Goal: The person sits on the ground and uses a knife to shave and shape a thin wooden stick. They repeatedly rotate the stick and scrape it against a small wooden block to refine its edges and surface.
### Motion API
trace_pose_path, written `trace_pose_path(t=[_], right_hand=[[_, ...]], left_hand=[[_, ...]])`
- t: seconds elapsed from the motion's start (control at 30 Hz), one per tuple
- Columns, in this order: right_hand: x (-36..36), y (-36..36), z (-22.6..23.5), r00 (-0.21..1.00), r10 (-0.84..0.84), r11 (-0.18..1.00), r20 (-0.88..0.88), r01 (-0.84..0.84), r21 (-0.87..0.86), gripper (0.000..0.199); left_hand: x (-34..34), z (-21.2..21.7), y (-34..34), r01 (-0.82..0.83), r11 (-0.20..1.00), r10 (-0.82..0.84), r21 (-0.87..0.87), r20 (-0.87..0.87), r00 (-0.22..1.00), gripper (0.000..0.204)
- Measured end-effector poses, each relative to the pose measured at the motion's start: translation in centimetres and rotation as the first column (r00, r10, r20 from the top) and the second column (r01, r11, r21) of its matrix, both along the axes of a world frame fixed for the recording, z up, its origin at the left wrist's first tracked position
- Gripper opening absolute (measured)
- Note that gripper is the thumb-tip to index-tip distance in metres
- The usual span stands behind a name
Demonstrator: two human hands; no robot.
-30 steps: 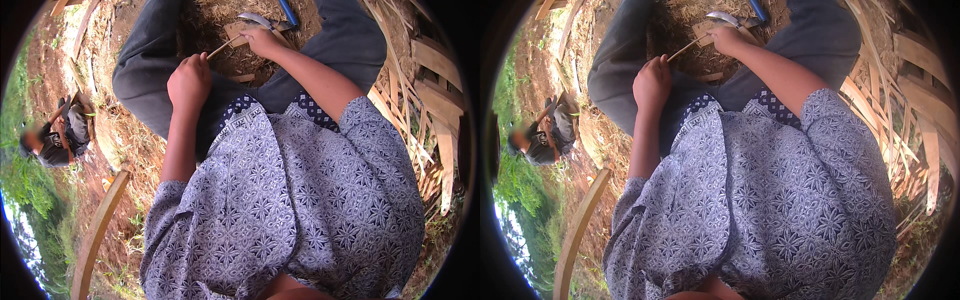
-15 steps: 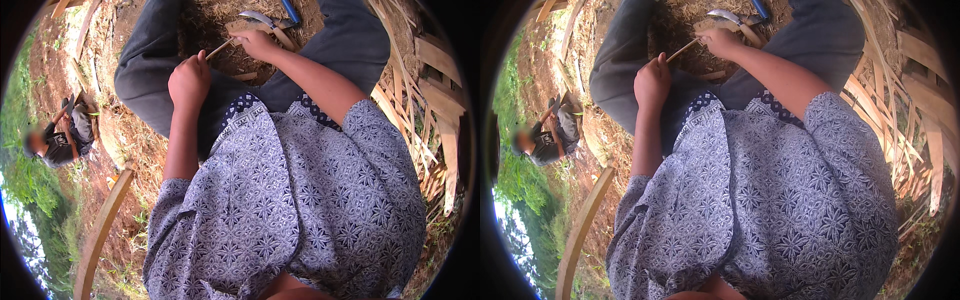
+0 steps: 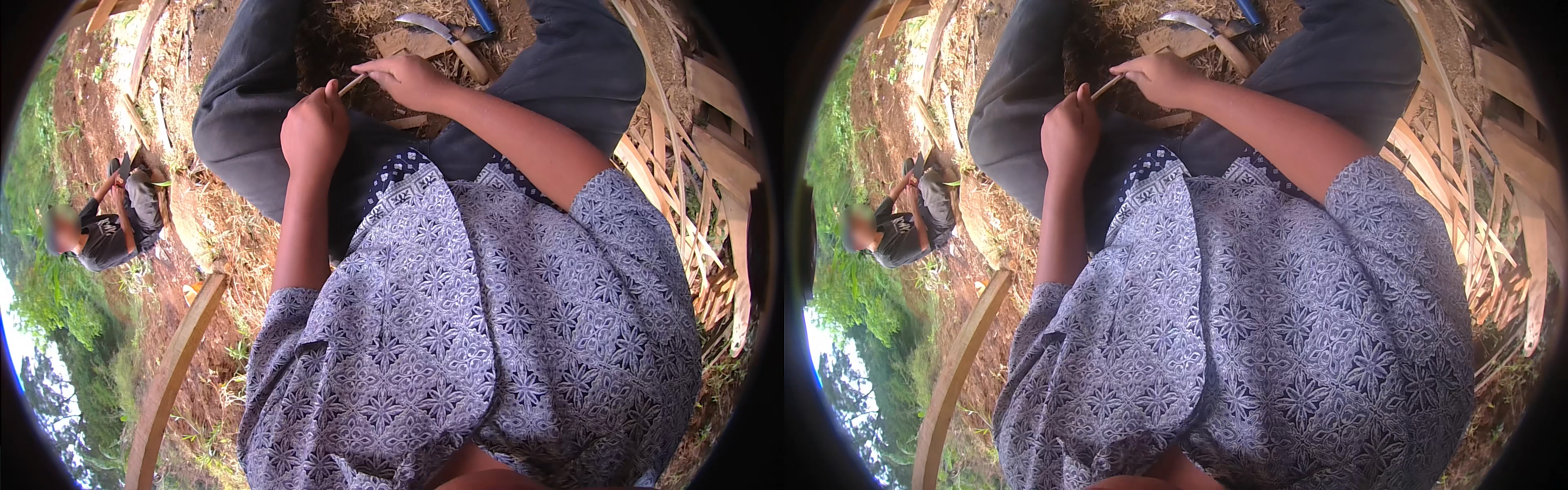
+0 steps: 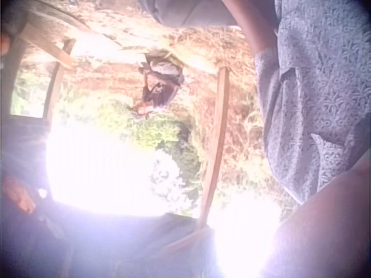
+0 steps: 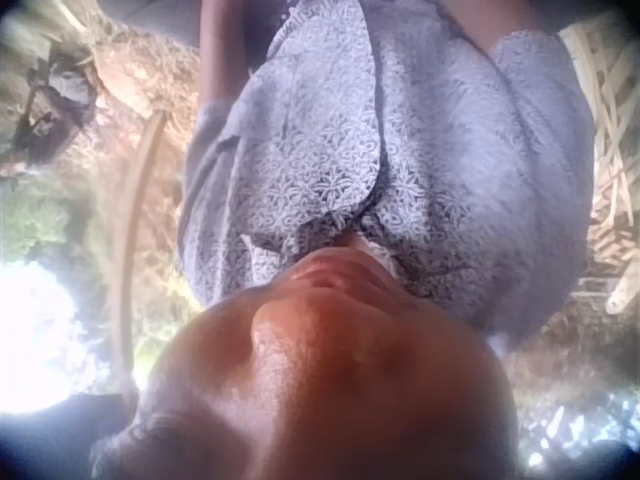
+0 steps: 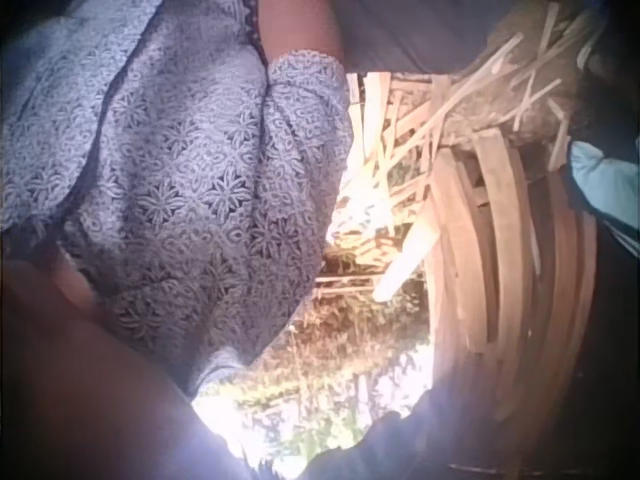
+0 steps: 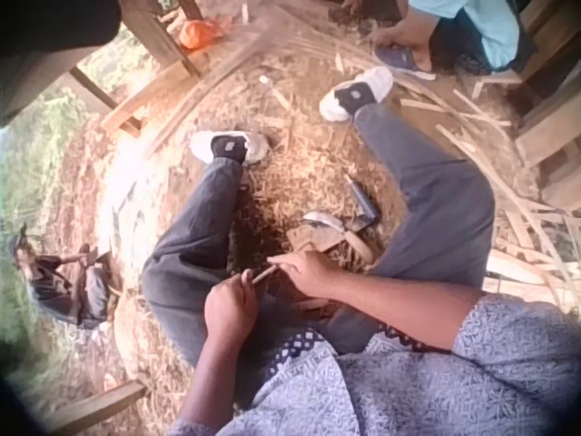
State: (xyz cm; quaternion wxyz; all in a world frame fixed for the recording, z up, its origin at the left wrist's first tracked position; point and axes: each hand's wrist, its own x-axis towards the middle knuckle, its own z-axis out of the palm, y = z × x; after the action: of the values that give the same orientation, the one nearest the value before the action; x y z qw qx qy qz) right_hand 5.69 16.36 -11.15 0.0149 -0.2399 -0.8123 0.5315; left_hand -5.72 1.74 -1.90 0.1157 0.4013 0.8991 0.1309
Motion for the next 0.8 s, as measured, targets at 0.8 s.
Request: trace_pose_path(t=[0.8], right_hand=[[0.3,-0.4,-1.7,0.997,-0.069,0.998,-0.022,0.069,0.001,0.034]], left_hand=[[-0.1,0.9,-0.1,-0.011,1.0,0.012,-0.027,0.053,0.999,0.043]])
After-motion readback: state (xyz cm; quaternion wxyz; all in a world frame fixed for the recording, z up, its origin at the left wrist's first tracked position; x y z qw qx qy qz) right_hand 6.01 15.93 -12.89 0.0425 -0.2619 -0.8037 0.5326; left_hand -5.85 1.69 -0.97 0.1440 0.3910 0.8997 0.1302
